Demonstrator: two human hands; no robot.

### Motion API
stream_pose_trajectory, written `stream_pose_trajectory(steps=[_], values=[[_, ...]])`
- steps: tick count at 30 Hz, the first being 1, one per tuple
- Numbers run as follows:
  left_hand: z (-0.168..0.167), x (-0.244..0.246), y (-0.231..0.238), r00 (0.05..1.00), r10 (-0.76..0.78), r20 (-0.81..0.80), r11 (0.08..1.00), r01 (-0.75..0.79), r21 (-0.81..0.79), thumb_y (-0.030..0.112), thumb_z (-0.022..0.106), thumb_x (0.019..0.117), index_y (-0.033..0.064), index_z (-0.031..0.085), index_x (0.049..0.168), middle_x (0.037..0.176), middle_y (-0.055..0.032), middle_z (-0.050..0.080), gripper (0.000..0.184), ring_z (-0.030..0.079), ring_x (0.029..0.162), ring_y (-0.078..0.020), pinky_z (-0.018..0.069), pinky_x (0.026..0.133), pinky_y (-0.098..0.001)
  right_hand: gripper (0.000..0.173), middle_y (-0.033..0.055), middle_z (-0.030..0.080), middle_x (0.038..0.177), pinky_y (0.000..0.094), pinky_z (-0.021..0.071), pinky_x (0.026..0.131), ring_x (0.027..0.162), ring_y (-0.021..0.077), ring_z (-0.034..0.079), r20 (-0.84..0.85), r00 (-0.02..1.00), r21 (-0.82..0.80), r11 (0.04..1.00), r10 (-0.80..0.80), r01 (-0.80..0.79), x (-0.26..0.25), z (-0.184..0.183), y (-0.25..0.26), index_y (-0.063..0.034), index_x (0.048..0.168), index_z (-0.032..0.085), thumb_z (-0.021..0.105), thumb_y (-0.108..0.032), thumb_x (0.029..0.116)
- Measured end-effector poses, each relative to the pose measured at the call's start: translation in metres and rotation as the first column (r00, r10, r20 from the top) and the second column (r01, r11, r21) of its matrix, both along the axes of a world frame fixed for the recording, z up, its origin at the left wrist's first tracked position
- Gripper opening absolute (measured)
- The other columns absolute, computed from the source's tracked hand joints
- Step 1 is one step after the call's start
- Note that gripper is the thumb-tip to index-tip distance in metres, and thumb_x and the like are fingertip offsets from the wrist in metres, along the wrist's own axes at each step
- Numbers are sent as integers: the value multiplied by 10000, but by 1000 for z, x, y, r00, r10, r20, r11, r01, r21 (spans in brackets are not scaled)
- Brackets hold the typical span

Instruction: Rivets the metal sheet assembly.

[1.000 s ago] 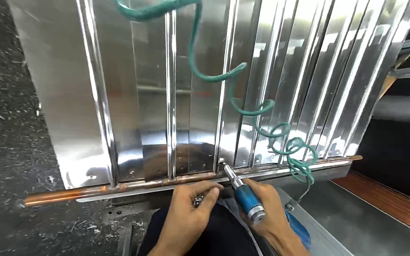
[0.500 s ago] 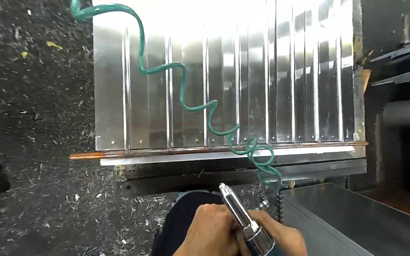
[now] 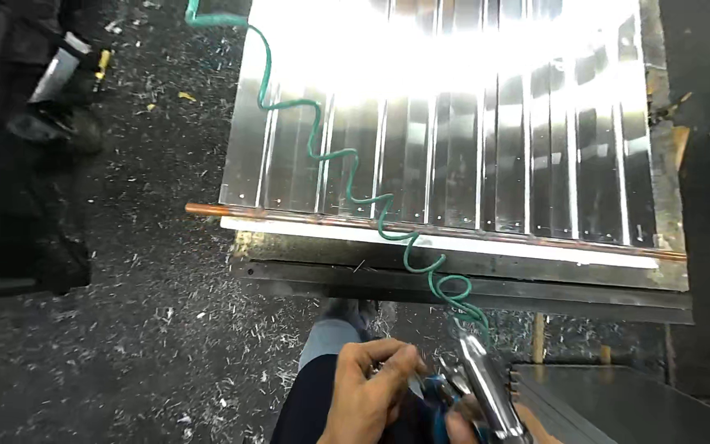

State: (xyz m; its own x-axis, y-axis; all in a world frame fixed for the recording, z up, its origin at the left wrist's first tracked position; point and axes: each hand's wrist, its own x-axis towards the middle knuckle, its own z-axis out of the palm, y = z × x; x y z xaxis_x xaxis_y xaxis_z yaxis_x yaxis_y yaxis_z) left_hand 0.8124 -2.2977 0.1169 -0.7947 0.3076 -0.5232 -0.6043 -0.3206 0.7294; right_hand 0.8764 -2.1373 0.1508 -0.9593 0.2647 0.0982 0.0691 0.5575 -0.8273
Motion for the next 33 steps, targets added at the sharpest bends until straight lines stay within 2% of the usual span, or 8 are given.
stream_pose_trajectory(steps=[2,6,11,17,20,25,30,33], values=[[4,-4,-19,988,146,53,989,-146,-12,237,600,1019,63,745,882,511,74,422,264,355,396,-12,324,368,-191,295,45,748,777,252,601,602,663,68,707,-2,995,63,993,100,-100,3,-5,-2,-41,989,728,731,-331,940],[4,-23,-50,945,300,133,951,-307,33,197,612,992,56,726,836,485,91,369,239,329,368,9,291,337,-167,381,80,787,851,371,616,621,698,142,742,292,914,16,954,283,-300,-3,-10,-7,-39,1139,772,807,-297,861],[-3,-56,-70,922,349,166,931,-362,54,167,601,997,43,719,819,486,82,366,247,320,372,10,279,342,-162,343,103,766,830,327,592,616,682,156,717,196,906,27,921,375,-388,-32,5,-35,-29,1169,760,737,-268,923],[-2,-115,-100,909,371,191,917,-391,78,155,558,1020,31,698,814,483,74,349,278,302,365,2,262,336,-168,349,92,766,836,322,585,607,685,148,713,207,894,64,907,397,-417,-101,3,-80,-42,1165,766,745,-281,912],[-4,-141,-110,886,358,295,914,-397,84,153,528,1036,30,684,795,481,67,353,312,302,361,2,266,330,-162,321,86,760,817,325,576,593,667,153,703,241,885,90,899,399,-429,-125,-2,-96,-50,1162,771,749,-238,902],[-33,-178,-125,896,234,377,956,-282,77,178,536,1044,8,719,869,489,62,362,305,301,364,-5,263,329,-174,325,54,775,868,342,594,591,691,142,720,378,880,180,909,289,-376,-165,-14,-118,-106,1177,773,771,-245,883],[-102,-219,-132,818,38,575,994,-90,63,210,482,1090,-3,711,1003,536,40,408,324,321,391,-29,274,351,-180,337,-52,755,803,431,582,531,656,128,710,551,816,208,920,172,-334,-217,-68,-128,-268,1165,766,768,-378,846],[-127,-235,-137,796,-18,605,1000,17,7,202,517,1078,33,685,926,519,32,397,283,327,388,-34,275,358,-181,341,-50,727,736,435,557,496,612,147,694,582,806,279,903,111,-326,-234,-99,-134,-271,1134,772,750,-390,816]])
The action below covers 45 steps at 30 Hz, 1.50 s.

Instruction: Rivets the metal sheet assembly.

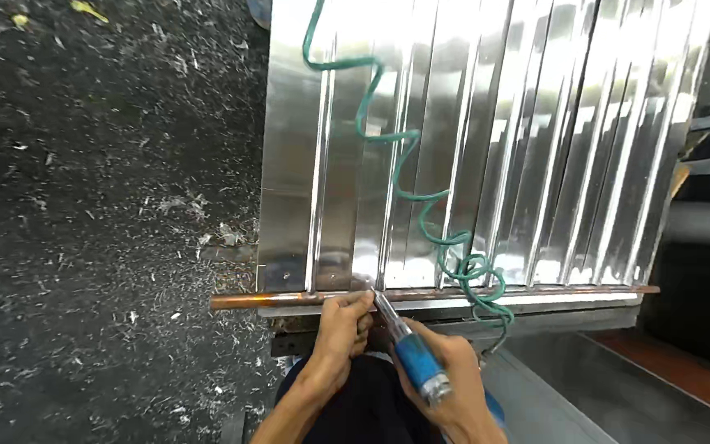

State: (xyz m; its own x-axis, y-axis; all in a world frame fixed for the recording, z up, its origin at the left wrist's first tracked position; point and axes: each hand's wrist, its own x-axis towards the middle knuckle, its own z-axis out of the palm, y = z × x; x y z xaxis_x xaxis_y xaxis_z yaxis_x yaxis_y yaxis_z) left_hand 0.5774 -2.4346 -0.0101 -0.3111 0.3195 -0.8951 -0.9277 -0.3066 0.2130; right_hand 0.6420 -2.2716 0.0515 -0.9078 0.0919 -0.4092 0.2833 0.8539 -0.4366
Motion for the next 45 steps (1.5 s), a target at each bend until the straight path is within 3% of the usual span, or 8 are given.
stream_pose_trajectory(steps=[11,15,24,28,31,33,38,45], values=[[4,-60,-104,957,190,-219,967,-222,-128,183,492,1050,59,755,1039,502,59,377,291,288,362,-11,275,332,-166,316,-70,736,769,393,583,560,665,91,700,218,975,10,999,-48,47,-42,2,-12,-257,1070,775,742,-479,848],[10,-82,-118,910,275,-310,949,-308,-64,207,473,1051,74,749,1041,501,58,377,307,308,355,-7,295,329,-160,506,70,702,1130,487,604,742,965,262,696,498,862,111,979,96,-174,-96,28,-28,-231,1203,756,789,-535,799],[7,-57,-98,884,-52,-464,983,-36,-178,240,592,992,139,799,1008,552,47,478,231,344,391,-48,299,351,-212,393,46,735,901,482,571,580,784,266,730,527,787,189,858,322,-478,-114,14,-48,-163,1040,728,765,-373,710],[21,-44,-84,819,-193,-540,964,57,-258,256,606,986,170,804,966,681,60,646,217,454,449,-48,373,398,-219,459,66,748,868,552,572,628,791,302,735,457,864,136,944,211,-302,-93,9,-33,-172,1117,744,771,-399,718],[38,-28,-82,690,-298,-660,943,104,-317,247,587,1010,146,797,965,844,85,742,237,626,649,11,538,591,-193,356,-9,761,918,427,617,712,824,147,728,185,981,-37,998,49,-43,-63,18,-16,-191,1080,771,788,-388,784],[44,-11,-80,585,-371,-721,919,119,-376,282,558,1036,139,791,981,883,82,759,279,682,784,32,576,711,-190,362,66,709,1112,334,607,823,972,122,685,73,997,-227,973,-23,39,-50,50,-12,-140,1092,766,795,-412,855],[67,43,-50,287,-500,-817,865,201,-459,253,587,991,104,763,919,702,1,711,241,668,614,-51,551,551,-278,304,81,760,914,291,622,735,805,99,725,9,994,-396,912,-110,104,-4,120,-33,10,1088,702,799,-207,900],[101,103,-20,-56,-669,-742,698,297,-652,269,721,803,115,649,682,623,-52,653,209,684,591,-217,529,492,-463,285,104,759,910,339,605,702,800,159,727,-137,986,-299,953,-97,52,80,115,-31,-19,1102,725,760,-122,839]])
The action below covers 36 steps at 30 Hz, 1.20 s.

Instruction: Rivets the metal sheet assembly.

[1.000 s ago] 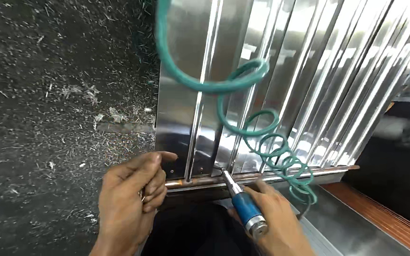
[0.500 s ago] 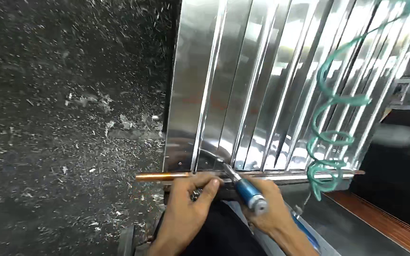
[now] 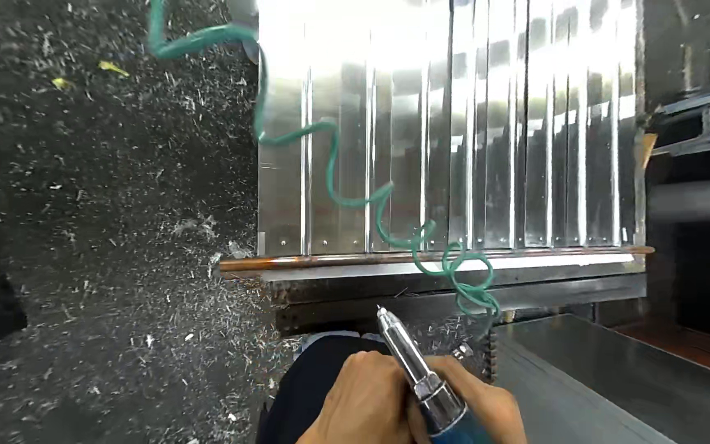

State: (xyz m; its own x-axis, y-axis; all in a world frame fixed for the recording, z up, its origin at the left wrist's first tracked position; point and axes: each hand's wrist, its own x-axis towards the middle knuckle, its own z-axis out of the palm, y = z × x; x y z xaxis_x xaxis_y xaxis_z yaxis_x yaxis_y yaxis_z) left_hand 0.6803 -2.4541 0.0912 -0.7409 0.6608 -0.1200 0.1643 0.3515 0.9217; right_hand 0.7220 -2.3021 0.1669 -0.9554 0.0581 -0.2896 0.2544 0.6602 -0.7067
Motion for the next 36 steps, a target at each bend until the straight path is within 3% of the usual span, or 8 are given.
stream_pose_trajectory(steps=[5,8,11,15,18,23,31,36], values=[[-15,45,14,998,-41,-38,998,43,54,253,640,903,134,661,767,592,-10,615,182,636,537,-159,507,468,-400,278,78,755,880,274,607,711,781,91,714,-96,983,-34,987,-158,156,58,-3,18,2,1054,718,768,-151,827],[-16,65,19,969,40,244,969,-97,226,248,583,1025,87,780,954,780,3,739,264,677,686,-38,568,639,-266,295,54,742,840,278,629,680,735,93,715,-146,920,-137,928,-365,346,91,-12,31,48,1062,664,764,-98,827],[3,83,30,853,53,519,881,-284,378,155,590,1028,-6,768,1028,962,-34,772,241,706,860,-23,591,799,-231,302,35,740,846,297,633,683,739,103,717,-127,888,-185,891,-441,416,117,-23,38,36,1082,644,759,-91,833],[13,99,44,696,205,688,774,-545,321,154,618,989,39,763,861,705,18,681,225,553,547,-7,477,511,-197,292,38,758,864,233,621,732,782,41,716,-206,935,-143,954,-288,262,122,-16,39,4,1029,720,810,-211,854],[12,93,29,590,291,753,688,-676,265,267,646,1000,74,758,885,572,47,532,252,412,424,-13,374,390,-197,329,22,733,764,188,576,613,673,14,684,-369,916,10,985,-156,171,118,-25,41,-53,972,711,725,-380,936],[8,58,12,350,291,890,456,-869,192,180,648,976,34,743,866,505,70,396,207,341,386,3,298,352,-167,330,44,775,824,361,596,557,656,120,721,-160,986,85,996,42,-29,105,-40,61,-87,1085,770,784,-337,871],[9,23,15,324,249,913,420,-885,200,143,603,990,21,729,844,511,60,406,228,344,388,8,294,349,-154,277,63,748,798,325,558,548,653,146,698,-137,969,73,977,206,-198,66,-12,42,-109,1115,767,757,-294,910],[11,-2,18,188,232,954,371,-924,92,114,576,1002,-3,717,855,493,53,390,235,337,369,8,292,333,-154,268,62,742,783,306,548,544,640,137,688,-132,977,80,984,170,-161,44,-21,37,-104,1093,775,757,-289,900]])
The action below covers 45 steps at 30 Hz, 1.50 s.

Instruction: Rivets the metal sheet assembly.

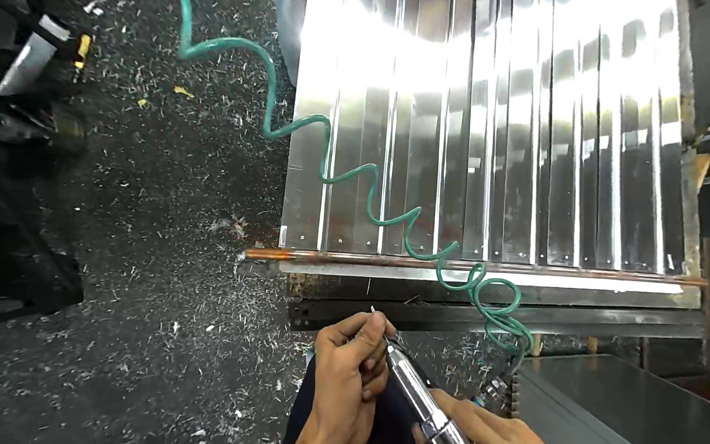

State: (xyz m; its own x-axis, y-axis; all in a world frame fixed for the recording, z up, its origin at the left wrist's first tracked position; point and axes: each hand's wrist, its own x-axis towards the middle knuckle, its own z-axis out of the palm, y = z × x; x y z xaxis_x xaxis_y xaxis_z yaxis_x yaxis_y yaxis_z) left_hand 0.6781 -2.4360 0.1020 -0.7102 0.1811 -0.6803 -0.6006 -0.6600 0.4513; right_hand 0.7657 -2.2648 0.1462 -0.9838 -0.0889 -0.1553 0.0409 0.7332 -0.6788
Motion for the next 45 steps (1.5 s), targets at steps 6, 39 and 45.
stream_pose_trajectory(steps=[6,39,45], values=[[-9,-35,7,986,-19,164,1000,17,12,99,540,1027,-20,704,877,489,48,394,252,340,362,4,294,327,-155,265,65,734,763,318,546,543,636,148,684,53,997,45,998,-54,52,-28,-9,-3,-103,1089,774,766,-280,892],[-159,-148,-91,739,-618,-269,115,-253,-960,192,555,1047,-40,742,1100,858,-163,747,303,687,698,-75,553,678,-238,352,-57,758,867,360,617,661,761,76,720,519,806,292,946,-283,143,-160,-90,22,-232,1066,774,764,-501,840],[-169,-138,-80,734,-616,-286,21,-347,-938,221,539,1043,3,752,1092,727,-131,702,309,631,582,-164,505,575,-338,273,29,730,932,384,605,710,830,164,706,523,845,201,980,-111,4,-180,-97,23,-141,1020,743,771,-321,816]])
